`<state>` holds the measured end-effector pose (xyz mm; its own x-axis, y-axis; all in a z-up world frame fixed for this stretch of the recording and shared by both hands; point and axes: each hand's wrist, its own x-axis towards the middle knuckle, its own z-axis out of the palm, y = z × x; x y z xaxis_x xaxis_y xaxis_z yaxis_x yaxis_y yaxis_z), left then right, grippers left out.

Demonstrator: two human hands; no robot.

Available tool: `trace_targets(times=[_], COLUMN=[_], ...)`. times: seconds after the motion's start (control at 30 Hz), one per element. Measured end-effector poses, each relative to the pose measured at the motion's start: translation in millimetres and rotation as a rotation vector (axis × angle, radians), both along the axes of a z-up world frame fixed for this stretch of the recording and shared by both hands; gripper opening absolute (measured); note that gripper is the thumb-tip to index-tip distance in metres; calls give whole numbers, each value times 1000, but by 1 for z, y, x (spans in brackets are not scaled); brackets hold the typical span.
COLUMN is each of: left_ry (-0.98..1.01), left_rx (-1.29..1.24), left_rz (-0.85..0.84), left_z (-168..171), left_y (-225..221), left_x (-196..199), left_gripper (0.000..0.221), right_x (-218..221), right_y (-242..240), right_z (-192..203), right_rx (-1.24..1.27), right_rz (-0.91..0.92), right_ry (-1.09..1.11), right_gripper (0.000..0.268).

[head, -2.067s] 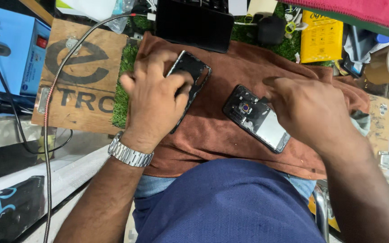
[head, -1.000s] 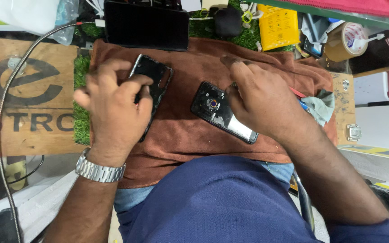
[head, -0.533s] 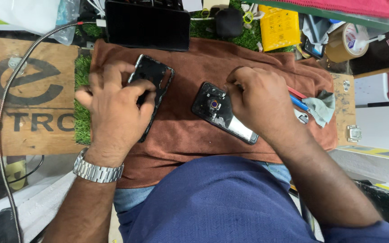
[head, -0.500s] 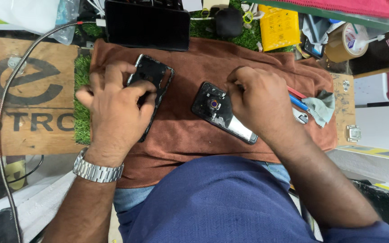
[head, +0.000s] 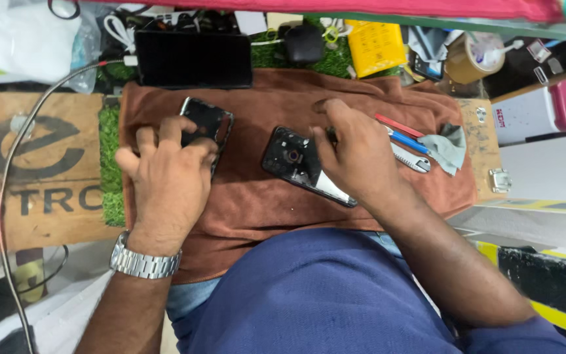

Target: The person uses a screwdriver to remove screws from the back of a disassembled smartphone. They then use a metal prying tool to carefully separate the back cover from the phone's frame. The person works on the device on a brown cloth-covered workbench.

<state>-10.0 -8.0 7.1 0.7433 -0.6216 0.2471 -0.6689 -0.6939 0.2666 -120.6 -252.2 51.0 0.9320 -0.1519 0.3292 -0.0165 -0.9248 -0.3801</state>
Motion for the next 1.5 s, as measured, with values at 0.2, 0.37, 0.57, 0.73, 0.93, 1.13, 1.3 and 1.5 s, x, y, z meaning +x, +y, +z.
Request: trace_targets(times=[0.2,0.37,0.57,0.73,0.93,1.13,1.3,1.5], left_ry=[26,123,175,424,543,287,499,540], left_rx=[-83,-172,-131,-85,-95,-327,-364,-342], left_rz=[-75,-173,-306,-270,-339,-272,-250,-203], left_z=[-6,-6,6,31,39,21,3,-3], left_y=[-1,-21,-43,-32,-35,-59,-98,-109], left_x=[-6,-16,-34,-32,-40,-35,-34,-37], left_gripper=[14,15,18,16,21,13,13,12], right_x=[-51,-101,-106,-77,-32,-44,-64,-70], right_y=[-41,-61,-58,-60,-42,-35,-38,-40], right_z=[-14,-32,-48,-47,-56,-67,-74,-88], right_rx=[786,1697,1730,1636,1759,1362,1234,1238], right_rz=[-195,-376,-417,-353,-245,-127,-120,-79], right_ry=[-156,-186,-128,-91,-37,-145,-68,-162], right_gripper=[35,29,38,47,51,50,46,44])
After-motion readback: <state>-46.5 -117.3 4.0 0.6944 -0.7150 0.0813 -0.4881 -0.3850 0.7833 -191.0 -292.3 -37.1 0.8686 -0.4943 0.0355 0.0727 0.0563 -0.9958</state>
